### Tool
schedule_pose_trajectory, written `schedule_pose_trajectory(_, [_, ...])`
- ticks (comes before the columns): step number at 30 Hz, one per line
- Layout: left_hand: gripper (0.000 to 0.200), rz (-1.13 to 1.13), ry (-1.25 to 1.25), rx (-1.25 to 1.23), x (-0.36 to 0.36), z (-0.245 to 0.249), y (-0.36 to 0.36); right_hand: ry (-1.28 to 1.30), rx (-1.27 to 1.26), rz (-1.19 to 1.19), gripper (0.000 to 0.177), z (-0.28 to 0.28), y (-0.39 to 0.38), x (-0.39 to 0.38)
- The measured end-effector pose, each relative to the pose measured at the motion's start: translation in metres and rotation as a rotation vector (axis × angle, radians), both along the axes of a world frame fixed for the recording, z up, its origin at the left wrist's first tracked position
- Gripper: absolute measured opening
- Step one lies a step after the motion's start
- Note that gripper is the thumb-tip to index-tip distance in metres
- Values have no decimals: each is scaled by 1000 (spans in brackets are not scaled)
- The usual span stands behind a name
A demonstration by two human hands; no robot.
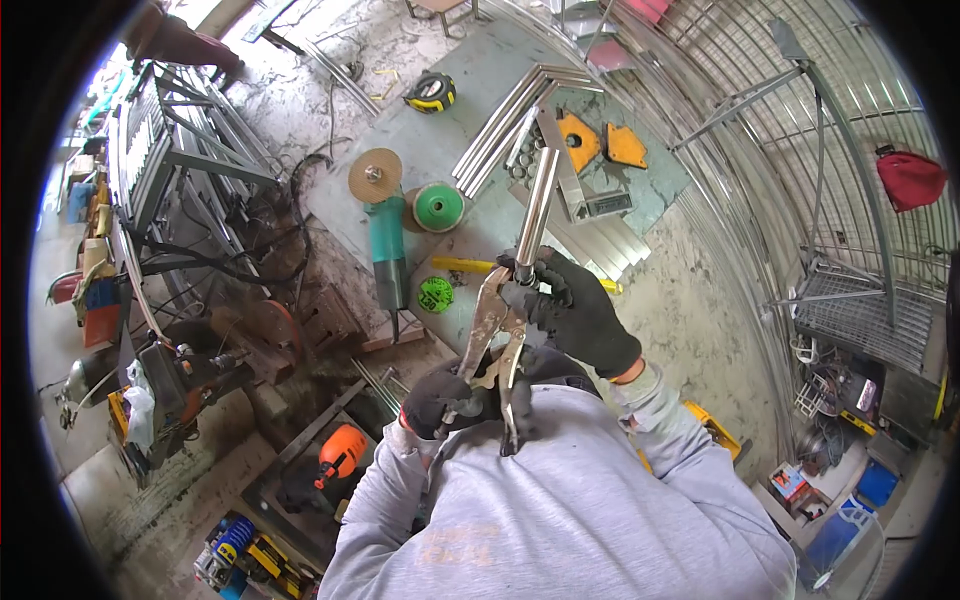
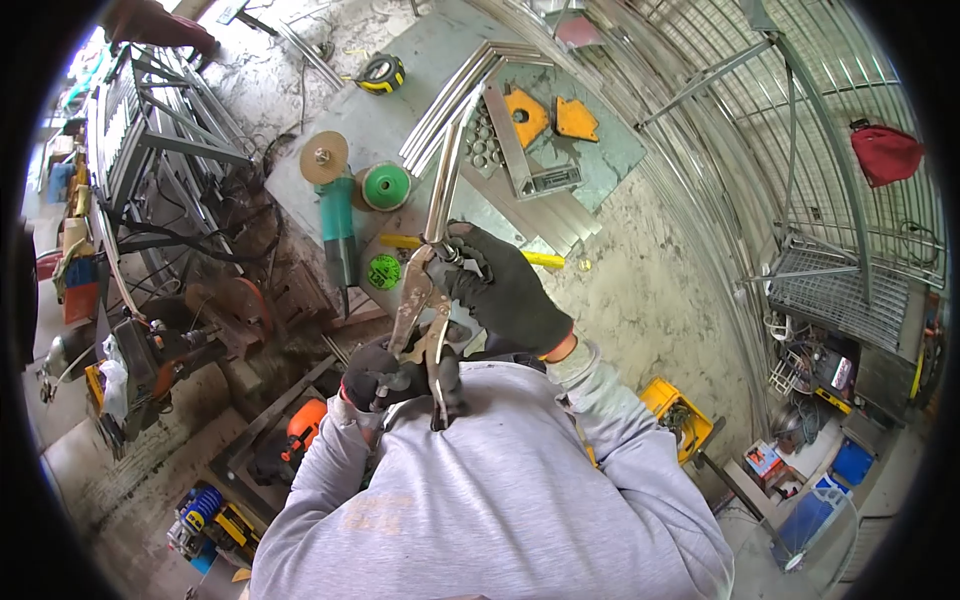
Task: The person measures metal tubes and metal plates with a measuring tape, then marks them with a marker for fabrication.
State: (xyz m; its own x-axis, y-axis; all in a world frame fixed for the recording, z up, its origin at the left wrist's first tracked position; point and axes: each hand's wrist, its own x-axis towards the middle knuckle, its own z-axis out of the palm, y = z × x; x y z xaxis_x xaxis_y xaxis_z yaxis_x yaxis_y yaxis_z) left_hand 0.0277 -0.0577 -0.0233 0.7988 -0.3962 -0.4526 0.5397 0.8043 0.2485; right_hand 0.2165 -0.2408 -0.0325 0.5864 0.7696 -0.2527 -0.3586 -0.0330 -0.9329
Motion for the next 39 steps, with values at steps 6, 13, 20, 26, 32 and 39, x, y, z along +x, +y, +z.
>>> schedule_pose_trajectory(6, [35,139,-943,1420,-43,-104,42,-155,32,-166,41,-7,13,-1])
schedule_pose_trajectory(13, [69,157,-465,687,6,-25,46,-215,64,-395,32,-28,-1,13])
schedule_pose_trajectory(20, [46,91,-215,988,98,-32,56,120,209,-976,33,-72,-48,24])
schedule_pose_trajectory(26, [40,-326,-313,2091,192,-32,7,194,226,-922,39,-50,-84,7])
schedule_pose_trajectory(32, [50,-259,-486,2558,246,-85,-29,259,309,-786,45,-54,-104,-23])
schedule_pose_trajectory(39, [57,-470,-530,2606,252,-87,-40,481,497,-783,43,-31,-111,-39])
